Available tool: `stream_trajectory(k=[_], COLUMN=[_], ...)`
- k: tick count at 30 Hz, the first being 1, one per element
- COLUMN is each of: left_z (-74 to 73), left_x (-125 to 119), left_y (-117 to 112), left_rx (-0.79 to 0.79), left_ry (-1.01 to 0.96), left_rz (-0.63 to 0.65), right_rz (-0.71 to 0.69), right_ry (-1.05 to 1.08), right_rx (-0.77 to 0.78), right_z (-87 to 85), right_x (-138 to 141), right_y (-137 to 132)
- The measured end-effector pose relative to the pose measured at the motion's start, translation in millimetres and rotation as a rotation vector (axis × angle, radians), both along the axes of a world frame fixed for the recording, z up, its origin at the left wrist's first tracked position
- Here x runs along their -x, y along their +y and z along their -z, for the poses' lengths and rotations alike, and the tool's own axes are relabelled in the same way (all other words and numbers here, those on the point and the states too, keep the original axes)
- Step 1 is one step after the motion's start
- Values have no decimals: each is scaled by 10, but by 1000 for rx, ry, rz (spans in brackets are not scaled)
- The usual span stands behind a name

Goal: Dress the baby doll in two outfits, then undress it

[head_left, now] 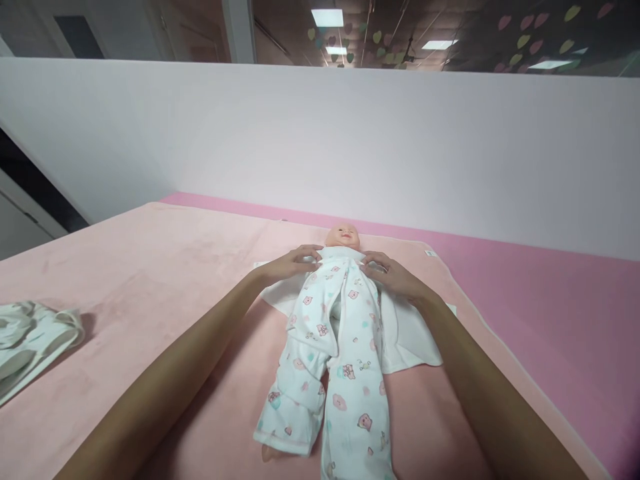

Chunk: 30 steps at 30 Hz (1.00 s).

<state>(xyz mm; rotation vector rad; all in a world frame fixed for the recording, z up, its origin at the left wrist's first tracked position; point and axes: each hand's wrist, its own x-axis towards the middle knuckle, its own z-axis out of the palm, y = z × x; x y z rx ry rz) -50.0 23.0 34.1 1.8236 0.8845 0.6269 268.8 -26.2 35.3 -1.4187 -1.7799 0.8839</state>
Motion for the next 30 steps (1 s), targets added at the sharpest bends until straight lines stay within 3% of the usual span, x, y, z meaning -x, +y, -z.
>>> stream_trajectory(k=[3,7,12,18,23,26,30], left_z=[104,309,381,158,44,75,215], left_x=[-39,-175,-249,-79,101,105,1], left_y=[52,154,151,31,62,58,45], left_rx=[-7,44,-21,-210,-224,-320,-476], left_ry=[-73,-175,-31,300,464,542,593], left_rz=[-2,-199,-342,-259,-38,10,-59], right_rz=[65,246,299,92,-89,-71,40], right_ry=[52,167,96,-174,-291,-331,-469], right_rx=[-18,-31,-42,33,20,-19,-203], right_z=[86,206,221,72,30,87,261], right_x=[34,132,121,-127,-296,-245,-58], right_y=[42,100,106,-1,-94,-122,-153])
